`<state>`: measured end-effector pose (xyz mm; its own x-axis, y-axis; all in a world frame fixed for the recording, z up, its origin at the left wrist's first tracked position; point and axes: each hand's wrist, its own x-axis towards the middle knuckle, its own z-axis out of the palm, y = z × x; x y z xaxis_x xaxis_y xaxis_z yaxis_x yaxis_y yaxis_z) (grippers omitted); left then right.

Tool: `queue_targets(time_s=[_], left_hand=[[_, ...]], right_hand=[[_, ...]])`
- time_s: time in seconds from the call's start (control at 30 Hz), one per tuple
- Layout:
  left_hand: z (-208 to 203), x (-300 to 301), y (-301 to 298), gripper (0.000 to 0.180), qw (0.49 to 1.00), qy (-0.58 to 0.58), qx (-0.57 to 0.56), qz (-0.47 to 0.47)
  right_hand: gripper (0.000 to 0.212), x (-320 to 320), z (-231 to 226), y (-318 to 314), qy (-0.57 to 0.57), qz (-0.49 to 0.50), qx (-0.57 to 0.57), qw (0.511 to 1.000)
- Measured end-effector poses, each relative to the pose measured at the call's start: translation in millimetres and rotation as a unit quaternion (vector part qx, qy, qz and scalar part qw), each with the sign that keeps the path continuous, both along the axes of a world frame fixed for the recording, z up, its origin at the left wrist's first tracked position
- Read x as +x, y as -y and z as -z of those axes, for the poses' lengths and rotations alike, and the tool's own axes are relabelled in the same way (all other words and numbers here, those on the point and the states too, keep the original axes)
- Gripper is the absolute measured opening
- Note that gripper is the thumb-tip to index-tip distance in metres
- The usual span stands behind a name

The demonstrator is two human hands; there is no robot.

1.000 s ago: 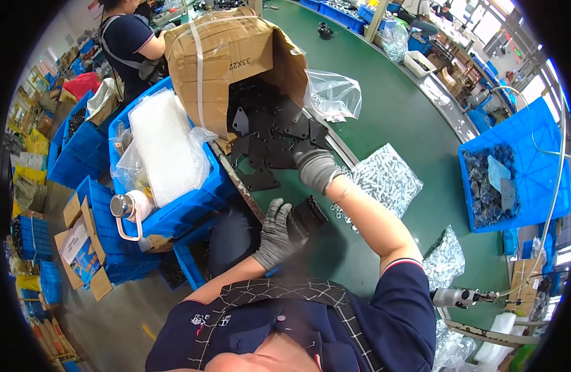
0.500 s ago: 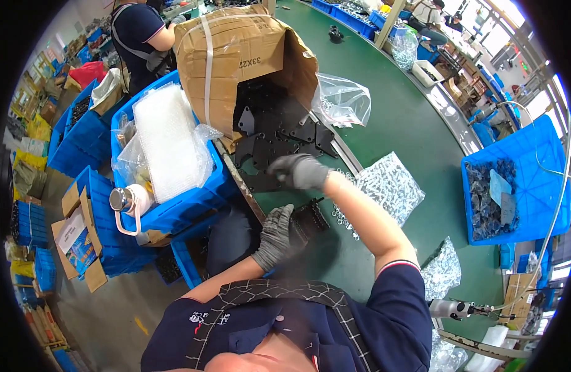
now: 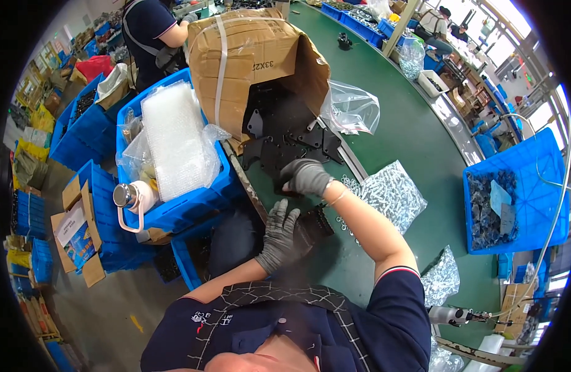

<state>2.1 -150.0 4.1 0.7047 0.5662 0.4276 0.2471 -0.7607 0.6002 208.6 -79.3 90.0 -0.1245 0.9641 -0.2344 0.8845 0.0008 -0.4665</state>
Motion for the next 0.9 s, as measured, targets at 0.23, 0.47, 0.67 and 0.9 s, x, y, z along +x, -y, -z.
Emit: queue_targets(time_s=[0.23,0.47,0.67,0.9], left_hand=[[1.1,-0.9,-6.0,0.097,0.999,-0.02,0.035,0.001],[-12.3,-2.5,-5.1,0.095,0.999,-0.011,0.017,0.049],[-16.2,-3.6,-5.3,0.093,0.994,-0.05,-0.097,0.024],[-20.6,-0.4,-11.7,0.091,0.997,-0.052,-0.055,0.013]], right_hand=[[0.035,-0.3,-1.6,27.2,-0.277,0.351,-0.115,0.887],[0.033,5.8,32.4,42.1,-0.406,0.247,-0.13,0.87],[0.025,28.5,13.0,44.8,-0.41,0.186,-0.241,0.86],[0.024,39.7,-23.8,34.3,-0.264,0.106,-0.193,0.939]])
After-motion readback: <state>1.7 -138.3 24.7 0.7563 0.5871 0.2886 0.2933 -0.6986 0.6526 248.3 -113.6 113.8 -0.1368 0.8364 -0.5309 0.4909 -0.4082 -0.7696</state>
